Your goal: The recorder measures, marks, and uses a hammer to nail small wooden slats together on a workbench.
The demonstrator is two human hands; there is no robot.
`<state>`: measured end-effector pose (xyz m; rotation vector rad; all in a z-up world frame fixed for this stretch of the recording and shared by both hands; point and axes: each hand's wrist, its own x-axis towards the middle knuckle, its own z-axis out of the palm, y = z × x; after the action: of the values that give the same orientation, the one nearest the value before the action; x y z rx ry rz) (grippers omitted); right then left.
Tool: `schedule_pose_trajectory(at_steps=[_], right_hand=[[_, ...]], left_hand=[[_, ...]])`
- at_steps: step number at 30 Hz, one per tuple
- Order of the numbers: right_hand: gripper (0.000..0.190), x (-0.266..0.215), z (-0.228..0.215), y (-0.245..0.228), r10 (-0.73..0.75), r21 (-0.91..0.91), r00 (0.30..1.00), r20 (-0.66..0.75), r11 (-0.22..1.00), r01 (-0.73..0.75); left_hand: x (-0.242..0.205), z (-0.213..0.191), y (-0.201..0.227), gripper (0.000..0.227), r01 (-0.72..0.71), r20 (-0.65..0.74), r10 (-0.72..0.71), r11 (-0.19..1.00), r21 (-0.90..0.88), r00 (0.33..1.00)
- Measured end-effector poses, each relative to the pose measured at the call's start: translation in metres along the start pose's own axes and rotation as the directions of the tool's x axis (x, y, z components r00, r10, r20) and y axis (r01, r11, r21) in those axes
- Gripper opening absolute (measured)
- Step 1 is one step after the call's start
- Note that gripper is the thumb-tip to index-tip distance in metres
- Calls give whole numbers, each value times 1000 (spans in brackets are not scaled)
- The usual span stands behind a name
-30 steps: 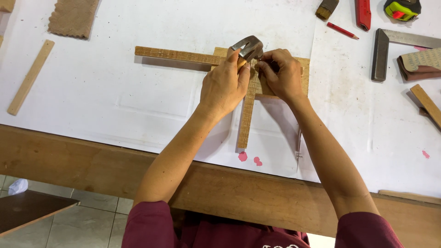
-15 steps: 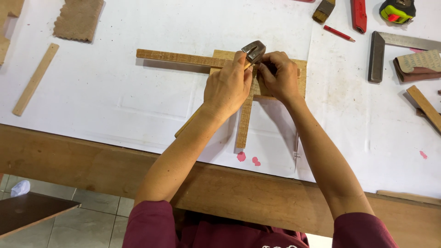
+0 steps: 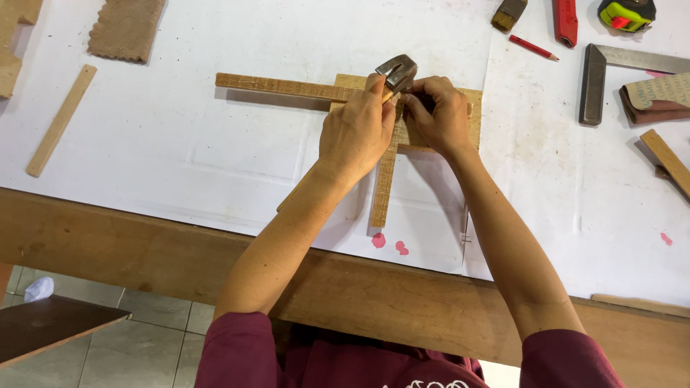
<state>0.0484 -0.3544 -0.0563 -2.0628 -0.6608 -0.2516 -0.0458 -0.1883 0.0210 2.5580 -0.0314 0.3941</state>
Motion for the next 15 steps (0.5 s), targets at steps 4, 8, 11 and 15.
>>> schedule_pose_trajectory(at_steps=[4,8,11,15], right_hand=[[13,0,2,4,-15,-4,1000,11,1000,15],[13,1,3,8,-10,-8,1000,8,1000,10],[12,-2,1,7,-4,-7,1000,12,1000,4],[11,1,1,2,8,-12,1000,9,1000,-7]], left_hand=[[0,8,-4,38,28,53,-30,999,39,998],[1,1,3,39,43,67,-45,999,25,997],[1,6,0,40,42,71,-44,999,21,997],[0,4,-1,43,-5,-36,5,1000,2,999]])
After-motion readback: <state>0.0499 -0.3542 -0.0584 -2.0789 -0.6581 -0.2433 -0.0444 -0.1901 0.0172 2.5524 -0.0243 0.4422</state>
